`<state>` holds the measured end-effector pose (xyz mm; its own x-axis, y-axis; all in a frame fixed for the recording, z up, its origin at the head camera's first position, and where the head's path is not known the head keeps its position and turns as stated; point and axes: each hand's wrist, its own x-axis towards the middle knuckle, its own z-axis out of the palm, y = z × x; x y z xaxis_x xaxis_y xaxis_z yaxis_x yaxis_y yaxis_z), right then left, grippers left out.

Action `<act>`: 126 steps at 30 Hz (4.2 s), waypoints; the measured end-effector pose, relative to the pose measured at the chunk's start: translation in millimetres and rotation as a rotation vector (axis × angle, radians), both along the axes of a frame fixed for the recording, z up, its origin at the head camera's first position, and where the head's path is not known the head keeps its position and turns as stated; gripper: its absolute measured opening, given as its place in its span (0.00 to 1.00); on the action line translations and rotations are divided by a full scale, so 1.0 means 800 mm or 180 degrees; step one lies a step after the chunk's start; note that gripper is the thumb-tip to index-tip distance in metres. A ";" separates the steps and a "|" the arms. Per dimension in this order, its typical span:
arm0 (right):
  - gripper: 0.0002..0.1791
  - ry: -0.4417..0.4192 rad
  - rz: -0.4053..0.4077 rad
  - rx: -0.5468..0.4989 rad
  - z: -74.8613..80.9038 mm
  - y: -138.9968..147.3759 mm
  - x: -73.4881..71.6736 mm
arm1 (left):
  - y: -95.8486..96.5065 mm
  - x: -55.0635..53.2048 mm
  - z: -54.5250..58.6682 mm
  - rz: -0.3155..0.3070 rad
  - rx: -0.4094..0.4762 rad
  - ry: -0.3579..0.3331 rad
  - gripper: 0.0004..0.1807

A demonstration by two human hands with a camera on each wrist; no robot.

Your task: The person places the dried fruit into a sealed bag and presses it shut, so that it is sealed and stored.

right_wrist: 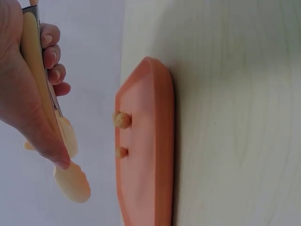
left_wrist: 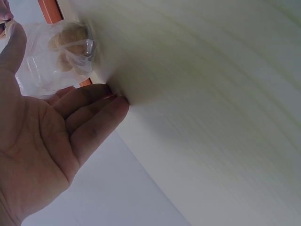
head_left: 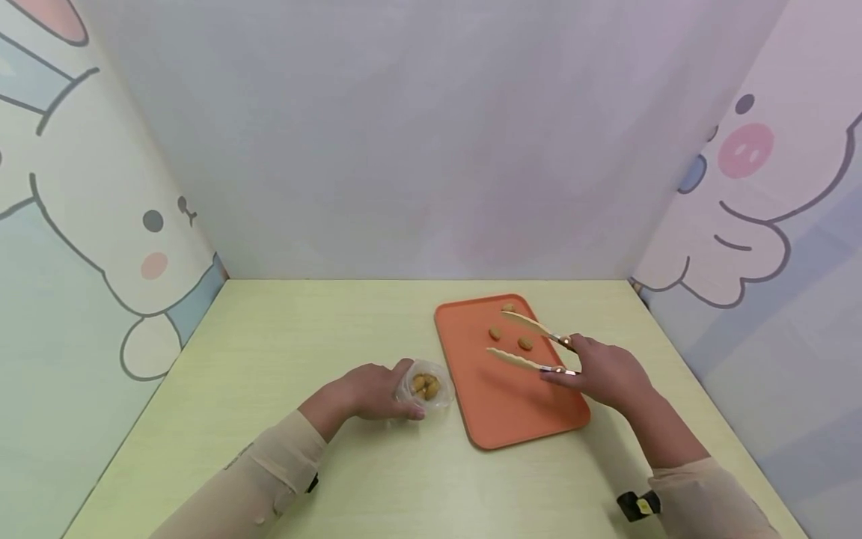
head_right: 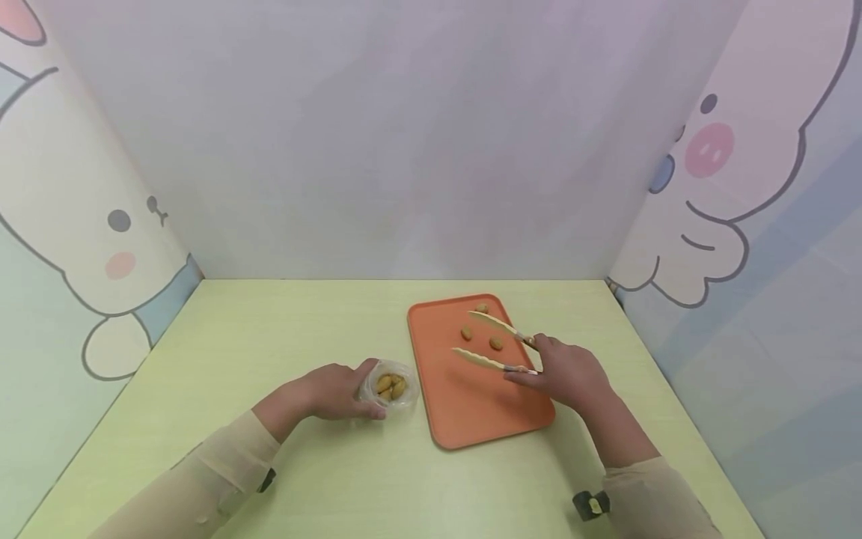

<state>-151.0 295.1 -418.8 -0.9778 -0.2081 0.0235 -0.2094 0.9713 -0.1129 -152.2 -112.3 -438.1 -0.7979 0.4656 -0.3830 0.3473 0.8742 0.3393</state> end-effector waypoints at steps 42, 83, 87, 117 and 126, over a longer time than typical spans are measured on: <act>0.30 -0.0381 -0.0179 0.0060 -0.024 0.054 0.007 | -0.001 -0.001 -0.002 0.0047 0.0017 -0.0003 0.52; 0.27 0.0053 -0.0165 -0.0219 -0.013 0.044 0.012 | -0.036 -0.011 -0.013 0.0266 0.0895 -0.0325 0.50; 0.25 0.0140 -0.0098 -0.0289 -0.003 0.032 0.012 | -0.036 -0.011 -0.010 0.0225 0.0996 -0.0319 0.44; 0.29 0.0146 0.0245 -0.0588 0.045 -0.022 0.026 | -0.025 -0.006 -0.004 0.0281 0.0851 -0.0251 0.47; 0.26 0.0172 0.0485 -0.0660 0.040 -0.044 0.030 | -0.021 -0.006 -0.005 0.0371 0.0723 -0.0248 0.51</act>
<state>-127.3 260.1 -386.5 -0.9317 -0.3382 0.1323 -0.3627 0.8853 -0.2909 -156.7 -129.4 -441.8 -0.8234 0.4533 -0.3415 0.2138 0.8052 0.5532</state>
